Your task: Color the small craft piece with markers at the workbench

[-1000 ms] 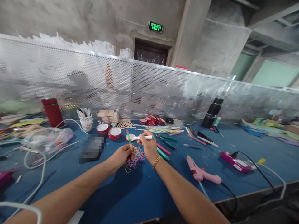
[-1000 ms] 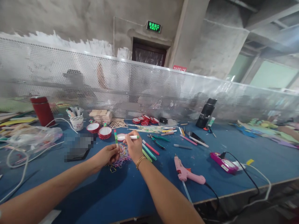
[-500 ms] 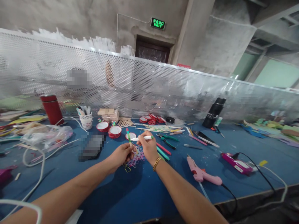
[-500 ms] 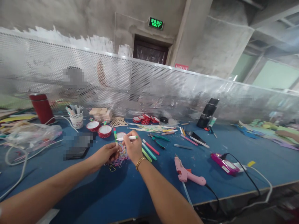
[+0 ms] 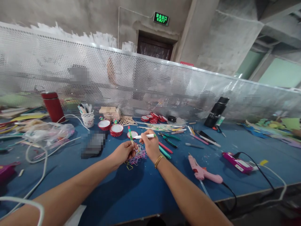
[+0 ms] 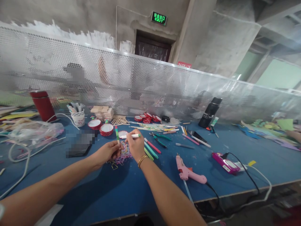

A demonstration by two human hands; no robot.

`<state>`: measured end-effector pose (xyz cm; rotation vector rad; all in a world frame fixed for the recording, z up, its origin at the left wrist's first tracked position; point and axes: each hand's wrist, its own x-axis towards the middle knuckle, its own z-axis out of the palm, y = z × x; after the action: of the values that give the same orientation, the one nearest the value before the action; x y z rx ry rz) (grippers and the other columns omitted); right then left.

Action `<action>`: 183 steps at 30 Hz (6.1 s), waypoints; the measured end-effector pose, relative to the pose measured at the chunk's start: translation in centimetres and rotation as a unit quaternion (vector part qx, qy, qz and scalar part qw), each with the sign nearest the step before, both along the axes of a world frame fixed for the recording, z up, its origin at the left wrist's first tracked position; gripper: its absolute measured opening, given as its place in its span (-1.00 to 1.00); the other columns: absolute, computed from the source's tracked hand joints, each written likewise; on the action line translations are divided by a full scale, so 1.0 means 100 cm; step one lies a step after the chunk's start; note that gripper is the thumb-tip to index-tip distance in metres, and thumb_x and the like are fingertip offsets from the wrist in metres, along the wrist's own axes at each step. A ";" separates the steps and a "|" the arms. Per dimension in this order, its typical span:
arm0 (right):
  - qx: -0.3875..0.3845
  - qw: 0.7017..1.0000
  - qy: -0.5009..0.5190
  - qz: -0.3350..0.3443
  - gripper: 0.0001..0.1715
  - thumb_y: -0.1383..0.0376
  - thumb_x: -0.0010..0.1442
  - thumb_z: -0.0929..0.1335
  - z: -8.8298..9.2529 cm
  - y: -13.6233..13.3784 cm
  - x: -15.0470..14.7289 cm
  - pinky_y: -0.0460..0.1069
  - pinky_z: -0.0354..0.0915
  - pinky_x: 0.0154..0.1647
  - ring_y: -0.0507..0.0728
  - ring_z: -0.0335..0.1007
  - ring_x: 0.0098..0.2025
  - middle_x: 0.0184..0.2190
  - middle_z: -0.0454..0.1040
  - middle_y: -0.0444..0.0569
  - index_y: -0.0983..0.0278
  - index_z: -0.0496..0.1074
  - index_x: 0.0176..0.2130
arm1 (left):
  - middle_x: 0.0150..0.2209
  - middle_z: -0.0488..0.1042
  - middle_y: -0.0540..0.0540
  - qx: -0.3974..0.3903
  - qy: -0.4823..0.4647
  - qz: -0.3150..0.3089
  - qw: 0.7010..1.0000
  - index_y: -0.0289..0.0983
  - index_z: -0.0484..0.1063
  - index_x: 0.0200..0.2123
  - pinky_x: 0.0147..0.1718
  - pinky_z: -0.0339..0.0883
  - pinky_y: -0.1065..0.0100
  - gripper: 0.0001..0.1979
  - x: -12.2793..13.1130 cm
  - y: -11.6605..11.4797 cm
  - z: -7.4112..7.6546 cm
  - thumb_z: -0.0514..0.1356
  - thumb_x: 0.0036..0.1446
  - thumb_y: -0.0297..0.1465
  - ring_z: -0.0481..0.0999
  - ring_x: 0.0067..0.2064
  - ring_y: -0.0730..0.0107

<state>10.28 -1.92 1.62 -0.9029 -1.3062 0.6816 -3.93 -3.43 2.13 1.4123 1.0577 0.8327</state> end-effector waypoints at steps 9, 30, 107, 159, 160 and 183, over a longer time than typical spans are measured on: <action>-0.005 1.000 0.020 0.003 -0.77 0.18 0.14 0.32 -0.003 0.003 0.001 -0.10 0.24 -0.45 0.00 0.29 -0.56 -0.64 0.39 -0.21 0.23 0.26 -0.47 | -0.64 0.29 0.07 0.007 0.004 0.001 1.000 -0.29 0.29 -0.39 -0.68 -0.09 0.53 -0.77 0.000 -0.002 0.003 0.02 0.17 -0.25 0.14 -0.67 0.62; -0.007 1.000 0.001 0.011 -0.76 0.16 0.12 0.32 -0.002 0.002 -0.001 -0.11 0.24 -0.47 0.00 0.29 -0.57 -0.64 0.39 -0.20 0.23 0.27 -0.48 | -0.66 0.29 0.08 0.004 -0.014 0.005 1.000 -0.29 0.30 -0.41 -0.67 -0.11 0.52 -0.73 0.000 0.000 0.001 0.11 0.10 -0.17 0.13 -0.68 0.62; -0.007 0.998 0.057 0.030 -0.77 0.20 0.13 0.33 -0.002 0.005 -0.004 -0.11 0.25 -0.45 -0.01 0.30 -0.57 -0.64 0.39 -0.22 0.23 0.26 -0.48 | -0.63 0.29 0.08 -0.003 0.020 0.001 1.000 -0.29 0.28 -0.38 -0.67 -0.12 0.52 -0.78 0.003 -0.004 0.005 0.02 0.18 -0.25 0.13 -0.67 0.62; -0.007 0.998 0.067 0.005 -0.74 0.16 0.12 0.33 -0.002 0.007 -0.003 -0.10 0.26 -0.44 -0.01 0.29 -0.56 -0.64 0.39 -0.21 0.23 0.25 -0.49 | -0.64 0.30 0.07 0.002 -0.005 0.003 1.000 -0.28 0.31 -0.40 -0.66 -0.08 0.52 -0.72 0.001 -0.002 0.002 0.11 0.12 -0.16 0.16 -0.66 0.61; -0.005 0.998 0.068 0.005 -0.74 0.16 0.12 0.33 -0.002 0.006 -0.003 -0.10 0.26 -0.44 0.00 0.30 -0.56 -0.64 0.40 -0.21 0.23 0.25 -0.49 | -0.64 0.30 0.07 0.003 -0.004 0.003 1.000 -0.28 0.31 -0.40 -0.66 -0.09 0.52 -0.71 0.001 -0.002 0.001 0.12 0.11 -0.15 0.16 -0.67 0.61; -0.008 0.998 0.049 0.030 -0.77 0.19 0.12 0.34 -0.002 0.003 -0.003 -0.10 0.25 -0.45 0.00 0.30 -0.57 -0.65 0.40 -0.22 0.23 0.27 -0.48 | -0.62 0.29 0.07 0.006 0.015 0.000 1.000 -0.30 0.29 -0.38 -0.67 -0.08 0.54 -0.77 0.000 -0.001 0.003 0.00 0.20 -0.26 0.16 -0.65 0.63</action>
<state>9.97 -1.58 1.44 -0.8357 -1.2451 0.7744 -3.90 -3.57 2.41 1.4388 1.0778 0.8216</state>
